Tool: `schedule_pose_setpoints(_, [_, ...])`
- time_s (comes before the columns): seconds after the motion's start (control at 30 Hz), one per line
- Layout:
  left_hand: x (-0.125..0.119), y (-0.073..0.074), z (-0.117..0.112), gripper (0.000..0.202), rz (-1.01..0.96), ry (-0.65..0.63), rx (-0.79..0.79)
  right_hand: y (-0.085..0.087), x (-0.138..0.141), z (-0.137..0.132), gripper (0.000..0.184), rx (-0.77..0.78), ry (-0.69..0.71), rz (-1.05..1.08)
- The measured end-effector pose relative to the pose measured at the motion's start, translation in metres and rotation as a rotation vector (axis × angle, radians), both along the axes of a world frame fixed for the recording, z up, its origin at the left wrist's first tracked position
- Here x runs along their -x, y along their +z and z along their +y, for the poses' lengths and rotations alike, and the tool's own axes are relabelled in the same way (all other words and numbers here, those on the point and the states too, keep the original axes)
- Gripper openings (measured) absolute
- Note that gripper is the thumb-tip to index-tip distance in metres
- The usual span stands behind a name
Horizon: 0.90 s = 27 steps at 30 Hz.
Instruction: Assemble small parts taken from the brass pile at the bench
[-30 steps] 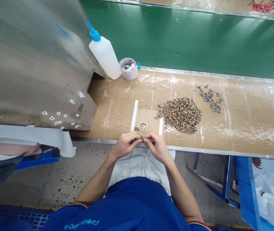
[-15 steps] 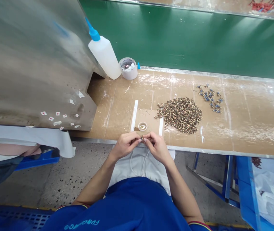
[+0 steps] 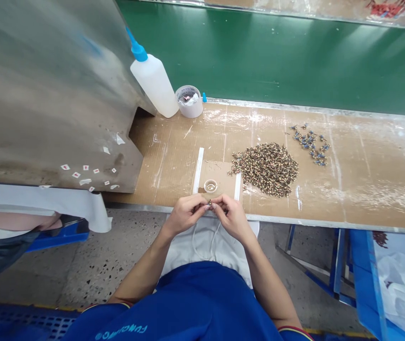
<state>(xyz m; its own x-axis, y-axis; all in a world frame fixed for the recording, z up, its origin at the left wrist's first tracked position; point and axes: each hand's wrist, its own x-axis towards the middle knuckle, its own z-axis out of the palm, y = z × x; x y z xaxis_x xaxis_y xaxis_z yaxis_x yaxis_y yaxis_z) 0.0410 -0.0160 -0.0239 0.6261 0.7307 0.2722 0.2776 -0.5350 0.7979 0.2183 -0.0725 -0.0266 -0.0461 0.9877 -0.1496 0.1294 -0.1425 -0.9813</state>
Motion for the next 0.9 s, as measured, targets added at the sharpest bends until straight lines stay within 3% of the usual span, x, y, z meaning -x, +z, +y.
schedule_pose_setpoints(0.9, [-0.0001,-0.0014,-0.0016,0.024,0.013,0.013,0.01,-0.0007,0.0016,-0.0007,0.043,-0.01,-0.019,-0.033])
